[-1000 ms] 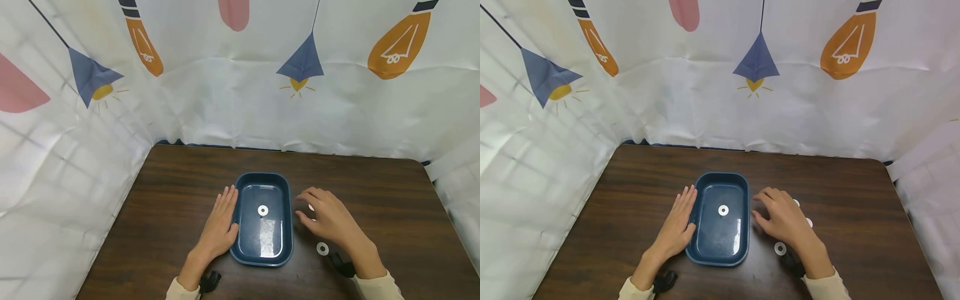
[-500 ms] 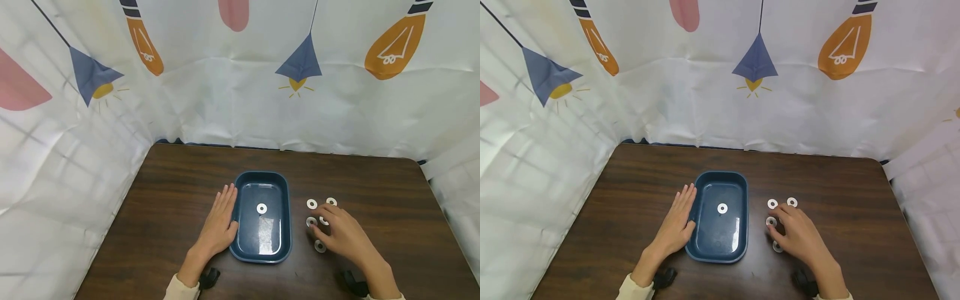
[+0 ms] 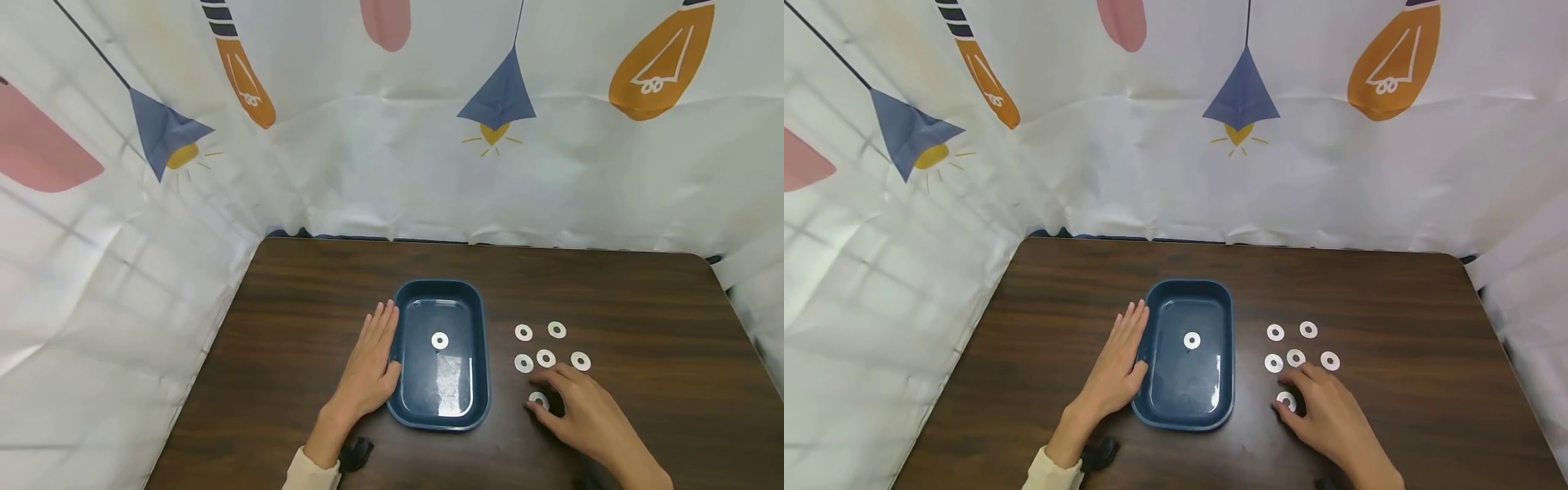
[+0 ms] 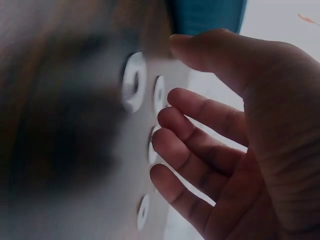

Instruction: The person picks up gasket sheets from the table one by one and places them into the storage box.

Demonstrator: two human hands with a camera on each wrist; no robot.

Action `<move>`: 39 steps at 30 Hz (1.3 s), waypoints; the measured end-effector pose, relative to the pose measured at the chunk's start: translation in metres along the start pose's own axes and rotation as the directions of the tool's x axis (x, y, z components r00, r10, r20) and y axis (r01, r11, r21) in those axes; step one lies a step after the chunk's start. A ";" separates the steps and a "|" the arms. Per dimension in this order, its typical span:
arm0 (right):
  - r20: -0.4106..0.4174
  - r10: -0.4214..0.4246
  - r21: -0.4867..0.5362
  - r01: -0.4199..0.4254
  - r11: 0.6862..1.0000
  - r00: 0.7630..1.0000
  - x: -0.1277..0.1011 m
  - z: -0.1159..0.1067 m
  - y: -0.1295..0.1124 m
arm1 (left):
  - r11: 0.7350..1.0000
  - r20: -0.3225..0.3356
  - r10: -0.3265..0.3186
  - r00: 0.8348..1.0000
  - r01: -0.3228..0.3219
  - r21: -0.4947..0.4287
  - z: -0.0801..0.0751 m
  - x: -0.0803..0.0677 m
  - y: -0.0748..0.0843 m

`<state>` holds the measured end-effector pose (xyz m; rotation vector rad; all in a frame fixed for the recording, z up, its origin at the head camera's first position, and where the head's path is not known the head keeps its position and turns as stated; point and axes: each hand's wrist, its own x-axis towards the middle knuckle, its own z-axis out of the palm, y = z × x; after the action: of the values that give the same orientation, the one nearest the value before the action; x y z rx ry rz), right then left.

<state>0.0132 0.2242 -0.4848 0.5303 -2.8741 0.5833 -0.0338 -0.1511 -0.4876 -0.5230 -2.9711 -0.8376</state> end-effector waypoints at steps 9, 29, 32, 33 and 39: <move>0.020 0.037 -0.019 -0.036 0.999 0.999 -0.002 0.003 0.000 | 1.000 -0.005 0.001 1.000 -0.001 0.004 -0.005 0.003 -0.001; 0.062 0.129 -0.078 -0.124 0.989 0.990 -0.003 0.003 -0.011 | 1.000 -0.026 -0.005 1.000 0.005 -0.009 -0.002 -0.001 -0.001; 0.129 0.188 -0.067 -0.180 0.981 0.974 0.000 0.000 -0.011 | 1.000 -0.017 -0.010 1.000 0.009 -0.018 -0.001 -0.001 -0.001; 0.150 0.204 -0.066 -0.196 0.978 0.967 0.001 -0.001 -0.012 | 1.000 -0.010 -0.014 1.000 0.013 -0.018 0.000 -0.001 -0.001; 0.226 0.269 -0.064 -0.262 0.963 0.936 0.006 -0.006 -0.014 | 1.000 0.012 -0.016 1.000 0.016 -0.023 0.002 0.001 -0.001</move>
<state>0.0135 0.2125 -0.4727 0.2161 -3.2026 0.5425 -0.0347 -0.1505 -0.4901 -0.5071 -2.9840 -0.8742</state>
